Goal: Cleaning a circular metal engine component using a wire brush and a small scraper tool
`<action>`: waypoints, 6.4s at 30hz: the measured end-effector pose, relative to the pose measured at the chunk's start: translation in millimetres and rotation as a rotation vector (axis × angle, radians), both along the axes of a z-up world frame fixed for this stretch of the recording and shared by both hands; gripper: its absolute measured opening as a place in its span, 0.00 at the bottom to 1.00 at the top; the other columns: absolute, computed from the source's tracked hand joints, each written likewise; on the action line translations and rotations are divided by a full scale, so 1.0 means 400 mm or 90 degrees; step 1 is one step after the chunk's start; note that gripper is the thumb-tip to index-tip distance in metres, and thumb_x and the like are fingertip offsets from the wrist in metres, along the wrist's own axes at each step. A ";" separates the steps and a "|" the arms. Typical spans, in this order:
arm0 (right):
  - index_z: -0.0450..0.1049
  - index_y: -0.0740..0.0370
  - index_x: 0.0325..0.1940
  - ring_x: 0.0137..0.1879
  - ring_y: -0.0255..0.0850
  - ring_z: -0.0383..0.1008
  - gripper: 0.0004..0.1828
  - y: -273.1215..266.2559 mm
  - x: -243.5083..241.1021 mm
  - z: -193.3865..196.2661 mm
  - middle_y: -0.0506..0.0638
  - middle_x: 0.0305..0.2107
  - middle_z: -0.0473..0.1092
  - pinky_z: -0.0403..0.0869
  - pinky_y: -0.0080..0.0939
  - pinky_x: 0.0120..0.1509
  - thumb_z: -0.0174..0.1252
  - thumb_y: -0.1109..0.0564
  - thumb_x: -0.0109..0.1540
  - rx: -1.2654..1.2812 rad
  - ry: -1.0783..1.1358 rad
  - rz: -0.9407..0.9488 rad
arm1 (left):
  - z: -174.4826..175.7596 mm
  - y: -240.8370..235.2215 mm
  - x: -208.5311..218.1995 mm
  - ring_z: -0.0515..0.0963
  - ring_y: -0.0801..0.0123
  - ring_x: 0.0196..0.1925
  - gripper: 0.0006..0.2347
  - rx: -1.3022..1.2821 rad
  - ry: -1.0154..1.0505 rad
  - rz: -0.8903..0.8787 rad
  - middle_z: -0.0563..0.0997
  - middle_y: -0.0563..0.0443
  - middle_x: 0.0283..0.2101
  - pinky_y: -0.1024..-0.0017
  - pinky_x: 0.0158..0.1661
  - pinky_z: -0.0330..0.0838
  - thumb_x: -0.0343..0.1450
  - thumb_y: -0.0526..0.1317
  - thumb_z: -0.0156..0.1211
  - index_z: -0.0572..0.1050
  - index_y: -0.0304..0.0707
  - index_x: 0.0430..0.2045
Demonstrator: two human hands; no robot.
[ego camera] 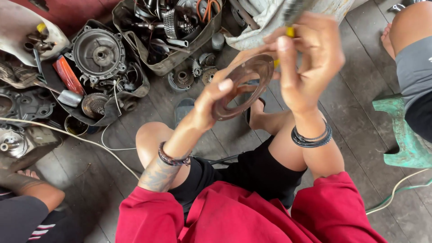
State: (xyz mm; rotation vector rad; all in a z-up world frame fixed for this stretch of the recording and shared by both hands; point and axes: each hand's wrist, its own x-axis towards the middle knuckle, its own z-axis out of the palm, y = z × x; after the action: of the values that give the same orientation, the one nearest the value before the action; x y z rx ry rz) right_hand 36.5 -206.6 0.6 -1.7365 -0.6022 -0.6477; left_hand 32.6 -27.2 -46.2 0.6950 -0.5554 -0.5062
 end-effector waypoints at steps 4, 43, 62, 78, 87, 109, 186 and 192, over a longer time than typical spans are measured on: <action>0.58 0.70 0.61 0.41 0.49 0.78 0.17 -0.005 0.000 -0.020 0.62 0.41 0.68 0.78 0.39 0.44 0.54 0.75 0.72 -0.008 -0.007 -0.114 | 0.034 0.006 0.004 0.64 0.46 0.80 0.35 0.163 -0.202 0.095 0.56 0.46 0.78 0.43 0.74 0.69 0.74 0.65 0.42 0.63 0.36 0.70; 0.74 0.78 0.56 0.23 0.36 0.60 0.22 0.102 -0.080 -0.092 0.50 0.27 0.74 0.63 0.34 0.29 0.64 0.74 0.57 -0.259 -0.046 0.008 | -0.005 0.057 0.015 0.74 0.57 0.69 0.39 0.268 -0.177 0.296 0.69 0.43 0.69 0.59 0.64 0.74 0.72 0.67 0.39 0.61 0.35 0.71; 0.75 0.79 0.52 0.22 0.36 0.68 0.18 0.091 -0.078 -0.077 0.52 0.27 0.76 0.68 0.36 0.29 0.61 0.73 0.57 -0.231 -0.064 0.009 | -0.019 0.030 0.011 0.74 0.53 0.69 0.39 0.257 -0.235 0.311 0.67 0.40 0.69 0.56 0.61 0.77 0.73 0.70 0.36 0.59 0.40 0.72; 0.74 0.80 0.54 0.22 0.35 0.64 0.19 0.082 -0.069 -0.085 0.57 0.32 0.77 0.65 0.35 0.29 0.62 0.74 0.58 -0.221 -0.068 -0.039 | 0.005 0.042 0.005 0.70 0.54 0.73 0.36 0.239 -0.244 0.306 0.66 0.42 0.70 0.52 0.72 0.70 0.75 0.64 0.37 0.59 0.36 0.72; 0.73 0.83 0.55 0.24 0.35 0.67 0.20 0.054 -0.052 -0.097 0.60 0.37 0.77 0.67 0.34 0.30 0.63 0.75 0.58 -0.193 -0.065 -0.042 | -0.016 0.036 0.006 0.67 0.50 0.75 0.35 0.203 -0.262 0.294 0.63 0.41 0.71 0.42 0.78 0.68 0.75 0.63 0.40 0.59 0.38 0.72; 0.55 0.66 0.74 0.27 0.46 0.64 0.20 -0.057 0.002 -0.024 0.66 0.30 0.67 0.64 0.41 0.35 0.44 0.76 0.80 -0.068 0.015 -0.137 | -0.001 0.097 0.042 0.66 0.45 0.81 0.51 0.018 0.042 0.210 0.63 0.35 0.77 0.52 0.73 0.71 0.61 0.70 0.54 0.55 0.31 0.75; 0.76 0.74 0.39 0.24 0.34 0.60 0.07 0.039 -0.021 -0.035 0.51 0.25 0.71 0.63 0.30 0.32 0.62 0.73 0.57 -0.243 0.185 0.114 | 0.111 0.060 0.037 0.52 0.36 0.80 0.61 -0.235 0.499 0.283 0.55 0.31 0.71 0.38 0.72 0.51 0.42 0.60 0.47 0.45 0.39 0.79; 0.76 0.71 0.37 0.24 0.35 0.63 0.09 0.053 -0.023 -0.055 0.51 0.25 0.74 0.63 0.32 0.30 0.70 0.68 0.56 -0.291 0.175 0.085 | 0.135 0.059 0.040 0.51 0.38 0.83 0.66 -0.256 0.502 0.319 0.56 0.34 0.70 0.40 0.75 0.49 0.33 0.47 0.56 0.42 0.62 0.80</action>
State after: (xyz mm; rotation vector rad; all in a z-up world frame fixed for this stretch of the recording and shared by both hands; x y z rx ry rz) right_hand 27.5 -185.5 -21.5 -2.1405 -0.7007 -0.1750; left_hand 48.5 -3.6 8.0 0.1905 0.2614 -0.1539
